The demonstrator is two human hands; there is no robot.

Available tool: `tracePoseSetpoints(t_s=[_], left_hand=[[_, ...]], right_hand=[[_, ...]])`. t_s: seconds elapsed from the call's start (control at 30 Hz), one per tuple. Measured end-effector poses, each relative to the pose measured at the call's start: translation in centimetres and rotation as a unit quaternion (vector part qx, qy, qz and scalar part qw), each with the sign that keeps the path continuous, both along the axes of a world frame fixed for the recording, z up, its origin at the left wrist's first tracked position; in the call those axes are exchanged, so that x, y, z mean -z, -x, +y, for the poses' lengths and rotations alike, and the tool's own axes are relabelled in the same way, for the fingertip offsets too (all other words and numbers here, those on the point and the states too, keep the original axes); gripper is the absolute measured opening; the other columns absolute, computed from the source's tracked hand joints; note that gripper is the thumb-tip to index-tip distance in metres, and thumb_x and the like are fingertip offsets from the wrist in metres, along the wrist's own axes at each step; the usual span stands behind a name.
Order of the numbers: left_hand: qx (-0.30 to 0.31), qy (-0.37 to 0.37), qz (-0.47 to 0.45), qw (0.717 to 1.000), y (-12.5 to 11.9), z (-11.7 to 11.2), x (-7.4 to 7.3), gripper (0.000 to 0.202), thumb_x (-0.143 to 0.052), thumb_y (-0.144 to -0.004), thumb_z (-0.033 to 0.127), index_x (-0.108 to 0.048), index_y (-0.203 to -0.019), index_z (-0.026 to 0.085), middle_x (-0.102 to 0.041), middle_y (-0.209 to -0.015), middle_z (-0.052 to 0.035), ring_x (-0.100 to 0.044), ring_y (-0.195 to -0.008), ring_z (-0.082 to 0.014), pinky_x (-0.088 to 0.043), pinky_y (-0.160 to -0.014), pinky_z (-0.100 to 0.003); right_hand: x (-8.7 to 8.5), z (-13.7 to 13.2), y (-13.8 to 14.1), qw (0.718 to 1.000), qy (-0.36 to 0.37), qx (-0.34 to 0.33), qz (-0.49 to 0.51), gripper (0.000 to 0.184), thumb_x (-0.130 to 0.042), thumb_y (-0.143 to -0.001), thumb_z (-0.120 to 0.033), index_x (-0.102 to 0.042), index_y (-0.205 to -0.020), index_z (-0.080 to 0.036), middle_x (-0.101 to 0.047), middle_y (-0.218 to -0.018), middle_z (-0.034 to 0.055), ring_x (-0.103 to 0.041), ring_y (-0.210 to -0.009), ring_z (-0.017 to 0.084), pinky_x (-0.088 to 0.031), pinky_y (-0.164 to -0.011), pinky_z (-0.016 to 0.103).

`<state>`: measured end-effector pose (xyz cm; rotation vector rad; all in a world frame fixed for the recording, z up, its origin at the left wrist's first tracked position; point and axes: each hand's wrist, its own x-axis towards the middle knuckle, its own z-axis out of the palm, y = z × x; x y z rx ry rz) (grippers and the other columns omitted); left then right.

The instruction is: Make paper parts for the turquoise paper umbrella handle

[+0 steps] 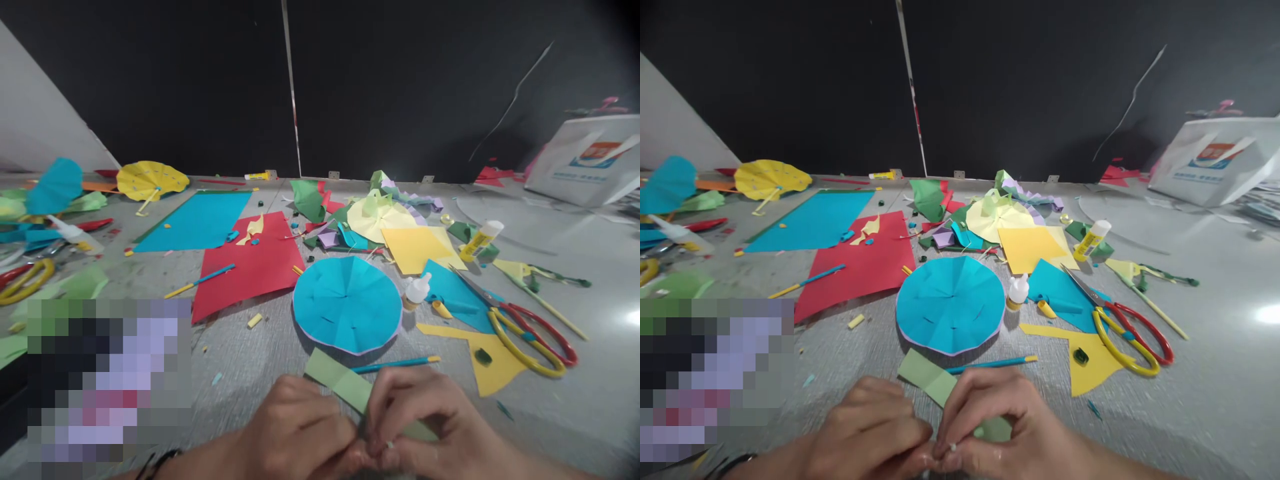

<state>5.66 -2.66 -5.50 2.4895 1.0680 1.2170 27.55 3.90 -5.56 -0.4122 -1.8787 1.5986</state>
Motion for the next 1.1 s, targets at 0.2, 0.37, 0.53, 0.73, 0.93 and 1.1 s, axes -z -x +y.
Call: tracePoseSetpoints(t_s=[0.2, 0.37, 0.53, 0.73, 0.93, 1.1], left_hand=[[0.029, 0.052, 0.076, 0.995, 0.3, -0.1, -0.6, 0.045, -0.044, -0.112, 0.027, -0.065, -0.074, 0.017, -0.071, -0.063, -0.0012, -0.067, -0.055, -0.0153, -0.051, -0.059, -0.030], [0.048, 0.081, 0.065, 0.993, 0.3, -0.2, -0.5, 0.038, -0.050, -0.109, 0.023, -0.065, -0.075, 0.018, -0.070, -0.062, -0.0001, -0.065, -0.052, -0.0141, -0.051, -0.058, -0.029], [0.036, 0.065, 0.069, 0.995, 0.4, -0.1, 0.1, 0.040, -0.049, -0.111, 0.025, -0.064, -0.074, 0.018, -0.070, -0.061, 0.0005, -0.065, -0.051, -0.0131, -0.052, -0.059, -0.027], [0.017, 0.085, 0.035, 0.996, 0.5, -0.3, 0.0, 0.036, -0.053, -0.110, 0.030, -0.067, -0.079, 0.019, -0.074, -0.065, 0.0006, -0.070, -0.056, -0.0134, -0.054, -0.062, -0.025], [0.011, 0.088, 0.039, 0.995, 0.4, -0.1, -0.3, 0.035, -0.051, -0.111, 0.032, -0.067, -0.081, 0.020, -0.076, -0.068, 0.0005, -0.071, -0.058, -0.0130, -0.053, -0.063, -0.024], [0.004, 0.057, 0.090, 0.994, 0.6, 0.0, -0.4, 0.043, -0.044, -0.112, 0.029, -0.063, -0.075, 0.020, -0.070, -0.061, 0.0018, -0.065, -0.052, -0.0126, -0.052, -0.059, -0.025]], right_hand=[[-1.8, -0.3, -0.7, 0.982, -0.119, -0.008, -0.146, 0.008, -0.069, -0.098, -0.018, -0.073, -0.091, -0.020, -0.075, -0.090, 0.0049, -0.071, -0.083, 0.015, -0.058, -0.076, 0.026], [-2.8, -0.5, -0.9, 0.961, -0.160, -0.024, -0.223, 0.014, -0.060, -0.095, -0.009, -0.063, -0.096, -0.023, -0.073, -0.097, 0.0051, -0.070, -0.087, 0.017, -0.060, -0.078, 0.026], [-2.8, -0.2, -1.0, 0.968, -0.150, -0.029, -0.198, 0.015, -0.058, -0.096, -0.009, -0.061, -0.096, -0.023, -0.073, -0.097, 0.0057, -0.070, -0.087, 0.017, -0.062, -0.078, 0.027], [-2.8, -0.1, -1.3, 0.976, -0.133, 0.000, -0.171, 0.010, -0.065, -0.098, -0.013, -0.067, -0.100, -0.023, -0.075, -0.099, 0.0062, -0.072, -0.093, 0.019, -0.062, -0.084, 0.030], [-2.2, -0.3, -1.4, 0.978, -0.125, 0.005, -0.167, 0.011, -0.075, -0.096, -0.022, -0.071, -0.106, -0.022, -0.076, -0.104, 0.0067, -0.073, -0.097, 0.020, -0.061, -0.088, 0.030], [-1.4, -0.4, -1.6, 0.972, -0.131, 0.002, -0.197, 0.003, -0.071, -0.100, -0.025, -0.071, -0.100, -0.023, -0.076, -0.098, 0.0036, -0.072, -0.090, 0.017, -0.060, -0.082, 0.027]])
